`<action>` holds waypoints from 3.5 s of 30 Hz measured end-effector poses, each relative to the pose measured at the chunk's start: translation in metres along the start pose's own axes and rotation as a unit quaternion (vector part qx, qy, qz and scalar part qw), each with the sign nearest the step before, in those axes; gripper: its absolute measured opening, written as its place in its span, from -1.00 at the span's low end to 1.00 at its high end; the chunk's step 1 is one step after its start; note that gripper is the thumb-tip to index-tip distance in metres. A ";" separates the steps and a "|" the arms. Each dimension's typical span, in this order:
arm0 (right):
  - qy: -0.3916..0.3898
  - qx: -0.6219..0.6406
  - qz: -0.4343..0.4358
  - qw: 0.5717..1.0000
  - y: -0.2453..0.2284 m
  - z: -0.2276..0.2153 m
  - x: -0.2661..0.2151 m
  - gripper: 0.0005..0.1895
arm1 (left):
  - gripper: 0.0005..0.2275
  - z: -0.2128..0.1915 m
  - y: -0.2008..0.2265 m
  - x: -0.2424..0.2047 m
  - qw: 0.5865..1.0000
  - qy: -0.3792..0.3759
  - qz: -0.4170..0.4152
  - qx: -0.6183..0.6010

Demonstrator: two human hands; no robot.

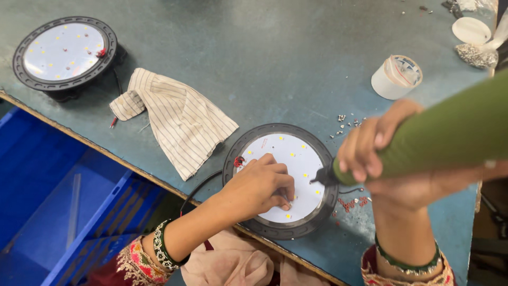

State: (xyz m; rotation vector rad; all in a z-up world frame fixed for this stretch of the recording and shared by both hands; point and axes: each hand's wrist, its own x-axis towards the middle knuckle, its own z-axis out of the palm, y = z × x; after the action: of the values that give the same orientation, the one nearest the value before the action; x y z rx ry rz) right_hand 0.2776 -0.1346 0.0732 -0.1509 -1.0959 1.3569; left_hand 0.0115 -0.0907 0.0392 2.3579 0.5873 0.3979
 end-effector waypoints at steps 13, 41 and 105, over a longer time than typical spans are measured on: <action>0.034 0.025 0.082 0.996 0.018 0.015 -0.050 0.24 | -0.92 0.016 -0.010 -0.017 0.994 0.086 0.036 -0.057; 0.071 -0.064 0.067 0.993 0.025 0.011 -0.066 0.24 | -0.89 0.018 -0.011 -0.017 0.993 0.094 0.032 -0.063; 0.066 -0.031 0.041 0.997 0.028 0.017 -0.053 0.32 | -0.94 0.032 -0.012 -0.024 0.984 0.154 0.084 0.044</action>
State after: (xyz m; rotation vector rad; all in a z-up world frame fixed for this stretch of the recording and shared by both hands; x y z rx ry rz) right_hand 0.2547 -0.1788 0.0356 -0.3296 -1.0305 1.3664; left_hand 0.0011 -0.1118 0.0051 2.4568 0.5570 0.8403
